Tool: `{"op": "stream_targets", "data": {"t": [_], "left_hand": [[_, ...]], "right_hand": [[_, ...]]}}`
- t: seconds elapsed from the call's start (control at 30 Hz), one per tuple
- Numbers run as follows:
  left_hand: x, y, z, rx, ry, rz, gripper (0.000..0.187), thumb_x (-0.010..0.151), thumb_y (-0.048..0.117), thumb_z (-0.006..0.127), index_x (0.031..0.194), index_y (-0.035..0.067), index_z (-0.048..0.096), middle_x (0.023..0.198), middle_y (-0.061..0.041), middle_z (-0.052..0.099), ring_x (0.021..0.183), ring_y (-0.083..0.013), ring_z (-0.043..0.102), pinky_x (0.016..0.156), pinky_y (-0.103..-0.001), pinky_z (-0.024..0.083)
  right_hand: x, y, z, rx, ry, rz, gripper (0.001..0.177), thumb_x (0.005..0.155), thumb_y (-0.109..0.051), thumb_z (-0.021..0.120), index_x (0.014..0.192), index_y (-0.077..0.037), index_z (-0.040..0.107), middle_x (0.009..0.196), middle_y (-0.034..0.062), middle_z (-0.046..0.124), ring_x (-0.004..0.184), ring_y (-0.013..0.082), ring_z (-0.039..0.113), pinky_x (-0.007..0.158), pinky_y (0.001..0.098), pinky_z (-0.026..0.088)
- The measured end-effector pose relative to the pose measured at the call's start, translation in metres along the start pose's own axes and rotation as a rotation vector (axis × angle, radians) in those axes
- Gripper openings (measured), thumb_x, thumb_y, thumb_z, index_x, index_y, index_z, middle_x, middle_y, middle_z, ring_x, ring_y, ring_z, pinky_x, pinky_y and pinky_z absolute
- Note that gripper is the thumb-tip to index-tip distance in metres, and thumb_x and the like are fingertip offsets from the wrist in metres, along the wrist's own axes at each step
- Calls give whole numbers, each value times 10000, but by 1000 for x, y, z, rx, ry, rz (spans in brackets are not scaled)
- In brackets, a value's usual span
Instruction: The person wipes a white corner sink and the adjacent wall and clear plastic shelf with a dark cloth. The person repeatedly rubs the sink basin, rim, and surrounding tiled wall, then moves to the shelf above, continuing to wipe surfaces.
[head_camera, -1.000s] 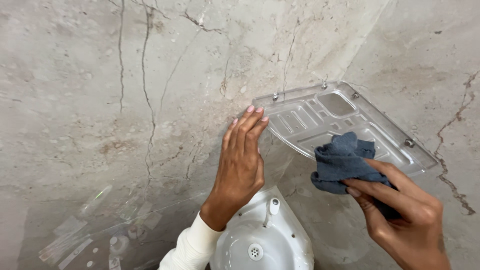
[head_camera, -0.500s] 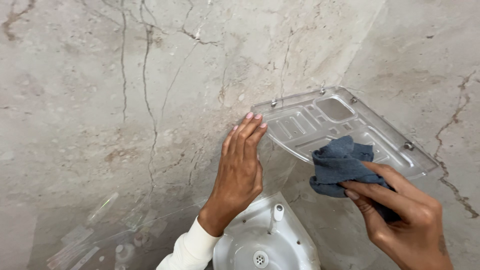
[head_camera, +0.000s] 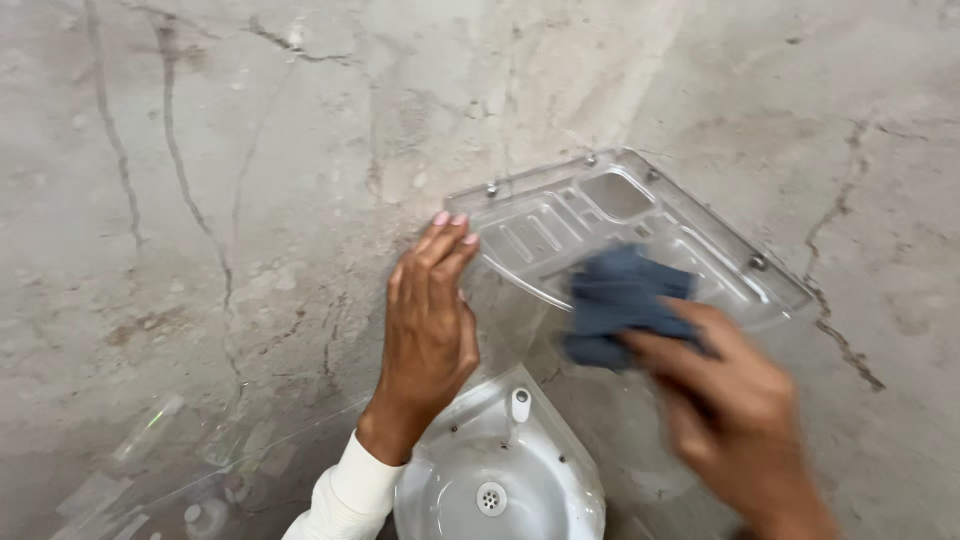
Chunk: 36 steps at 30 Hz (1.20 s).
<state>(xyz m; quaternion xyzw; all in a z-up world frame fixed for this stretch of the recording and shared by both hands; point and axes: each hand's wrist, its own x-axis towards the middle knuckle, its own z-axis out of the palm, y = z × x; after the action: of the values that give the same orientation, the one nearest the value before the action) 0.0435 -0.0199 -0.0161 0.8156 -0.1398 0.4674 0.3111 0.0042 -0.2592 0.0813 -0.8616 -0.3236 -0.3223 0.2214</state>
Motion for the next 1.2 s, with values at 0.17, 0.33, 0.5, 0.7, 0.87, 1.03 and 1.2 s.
{"op": "stream_targets", "data": {"t": [0.17, 0.33, 0.5, 0.7, 0.87, 1.03, 1.2], "left_hand": [[-5, -6, 3, 16, -15, -4, 683, 839, -149, 499, 1484, 60, 418, 1582, -129, 431, 1553, -286, 343, 1304, -511, 272], [-2, -2, 3, 1, 1, -5, 658, 855, -135, 507, 1479, 53, 409, 1579, -135, 415, 1553, -293, 330, 1294, -505, 261], [-1, 0, 0, -2, -16, 11, 663, 860, -138, 502, 1487, 56, 408, 1579, -132, 420, 1555, -287, 333, 1299, -483, 276], [2, -3, -8, 10, -29, 19, 665, 852, -141, 513, 1482, 55, 427, 1569, -129, 433, 1544, -285, 345, 1274, -481, 285], [1, 3, -3, 9, 4, 12, 635, 848, -132, 524, 1453, 39, 440, 1554, -137, 437, 1532, -294, 359, 1265, -484, 293], [6, 4, -8, 13, -3, 22, 628, 831, -154, 503, 1429, 36, 476, 1545, -134, 470, 1526, -293, 386, 1251, -470, 315], [7, 4, -14, -10, -3, 30, 652, 802, -166, 488, 1427, 21, 484, 1541, -146, 479, 1521, -298, 390, 1252, -476, 316]], "right_hand": [[-6, 29, -33, -189, -44, 366, 216, 947, 38, 671, 1150, 62, 741, 1029, 167, 711, 821, 247, 714, 685, 346, 546], [26, 33, -27, -299, -75, 208, 239, 883, -10, 701, 1107, 26, 773, 1033, 186, 717, 839, 331, 692, 757, 393, 538], [51, 30, -13, -352, -232, 360, 250, 891, -29, 677, 1119, 21, 768, 1037, 185, 712, 813, 375, 702, 749, 444, 535], [48, 4, -34, -408, -397, 444, 306, 900, -88, 685, 1189, -56, 778, 1118, 132, 735, 882, 330, 745, 810, 431, 579], [75, -17, 0, -141, -221, -47, 267, 858, -112, 705, 1096, -24, 789, 1279, 208, 691, 1159, 387, 657, 964, 459, 515], [106, 3, 32, -41, -453, 139, 237, 908, -141, 676, 1111, -76, 777, 1137, 100, 749, 1028, 300, 689, 924, 425, 537], [111, -3, 37, -68, -243, -377, 253, 842, -103, 711, 1070, -18, 783, 1248, 221, 694, 1119, 331, 650, 956, 422, 511]]}}
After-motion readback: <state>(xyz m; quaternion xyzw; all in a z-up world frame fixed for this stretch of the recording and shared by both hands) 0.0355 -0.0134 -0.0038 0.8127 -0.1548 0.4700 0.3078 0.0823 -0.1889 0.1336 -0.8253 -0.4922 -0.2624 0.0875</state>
